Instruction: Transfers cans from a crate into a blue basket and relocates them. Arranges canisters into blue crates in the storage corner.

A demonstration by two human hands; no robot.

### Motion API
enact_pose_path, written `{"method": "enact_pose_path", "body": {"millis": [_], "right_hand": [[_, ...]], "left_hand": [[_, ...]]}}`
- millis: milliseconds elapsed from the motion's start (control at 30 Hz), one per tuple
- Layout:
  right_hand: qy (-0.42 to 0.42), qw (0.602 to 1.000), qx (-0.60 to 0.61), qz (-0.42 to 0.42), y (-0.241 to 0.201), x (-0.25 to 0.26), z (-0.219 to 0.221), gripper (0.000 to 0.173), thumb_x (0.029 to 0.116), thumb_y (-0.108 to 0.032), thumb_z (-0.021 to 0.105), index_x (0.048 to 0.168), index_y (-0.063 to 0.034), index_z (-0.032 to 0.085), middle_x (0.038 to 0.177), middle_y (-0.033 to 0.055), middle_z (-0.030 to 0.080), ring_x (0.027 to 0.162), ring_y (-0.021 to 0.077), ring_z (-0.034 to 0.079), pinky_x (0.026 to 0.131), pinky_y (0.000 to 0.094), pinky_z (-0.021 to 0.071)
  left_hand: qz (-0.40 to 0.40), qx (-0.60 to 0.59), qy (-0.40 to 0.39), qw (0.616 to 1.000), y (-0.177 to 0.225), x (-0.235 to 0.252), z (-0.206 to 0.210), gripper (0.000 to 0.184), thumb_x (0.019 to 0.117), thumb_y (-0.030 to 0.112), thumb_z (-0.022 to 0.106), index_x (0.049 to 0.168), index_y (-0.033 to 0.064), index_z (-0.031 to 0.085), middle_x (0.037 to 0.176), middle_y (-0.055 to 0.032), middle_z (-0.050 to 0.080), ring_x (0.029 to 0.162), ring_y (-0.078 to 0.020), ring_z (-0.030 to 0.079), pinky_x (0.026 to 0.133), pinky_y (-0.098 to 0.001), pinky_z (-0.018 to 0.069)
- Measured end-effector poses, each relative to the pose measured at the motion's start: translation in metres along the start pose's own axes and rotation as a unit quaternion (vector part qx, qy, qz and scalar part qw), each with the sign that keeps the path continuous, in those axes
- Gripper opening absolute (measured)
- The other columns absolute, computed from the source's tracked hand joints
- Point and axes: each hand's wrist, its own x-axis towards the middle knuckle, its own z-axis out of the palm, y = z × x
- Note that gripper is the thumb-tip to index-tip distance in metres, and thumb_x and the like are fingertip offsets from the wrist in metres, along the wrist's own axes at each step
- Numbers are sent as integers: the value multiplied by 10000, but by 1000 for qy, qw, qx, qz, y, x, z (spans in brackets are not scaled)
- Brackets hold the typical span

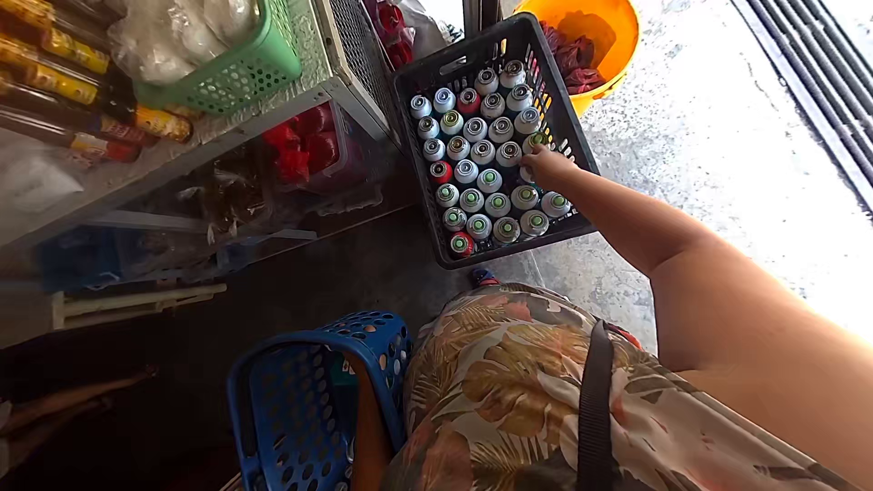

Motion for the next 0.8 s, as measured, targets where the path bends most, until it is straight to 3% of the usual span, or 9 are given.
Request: {"method": "enact_pose_path", "body": {"millis": [67,133,200,300,400,633,800], "right_hand": [[21,1000,-6,-19,5,3,3,417,876,62,704,1276,-55,684,1420,334,497,1110,563,610,894,757,480],[36,998,1,-51,3,6,9,371,898,30,708,1258,-55,698,1395,363,512,1121,593,595,875,790,470],[4,998,10,-58,-14,-7,-1,390,927,17,688,1314,-12,645,1409,398,476,1200,617,538,919,791,438],[13,998,29,-57,-30,-20,-7,394,964,17,634,1358,29,612,1446,423,423,1292,625,458,990,773,398],[36,998,36,-44,-38,-29,-8,406,945,37,659,1346,66,604,1459,444,396,1317,633,433,1008,766,387],[50,997,55,-11,-69,-36,-10,444,933,-6,682,1357,73,576,1466,460,355,1310,631,432,1009,743,395],[23,999,31,9,-71,-25,2,465,914,21,696,1359,68,572,1474,448,357,1335,611,423,1023,709,409]], "left_hand": [[95,-38,-16,995,-79,28,19,419,1097,45,385,1401,-243,398,1348,-436,509,1278,-390,543,1084,-299,440],[7,45,-77,996,-54,28,12,439,1105,48,368,1478,-183,343,1458,-370,469,1383,-361,469,1160,-377,371],[-17,20,-65,998,-30,22,12,436,1081,27,394,1453,-199,377,1441,-382,481,1379,-393,476,1170,-430,369],[-3,6,-80,997,-21,21,10,451,1041,49,467,1420,-191,415,1414,-367,496,1346,-385,500,1152,-442,398],[13,50,-90,995,-20,21,2,602,942,69,619,1428,-211,402,1480,-392,428,1411,-425,446,1193,-451,352],[-43,74,-100,991,-13,25,-2,524,1038,55,508,1474,-194,357,1583,-367,319,1497,-407,353,1238,-416,285],[-12,78,-112,991,-10,19,8,562,1005,77,561,1464,-192,379,1577,-371,323,1489,-416,360,1231,-431,294]]}}
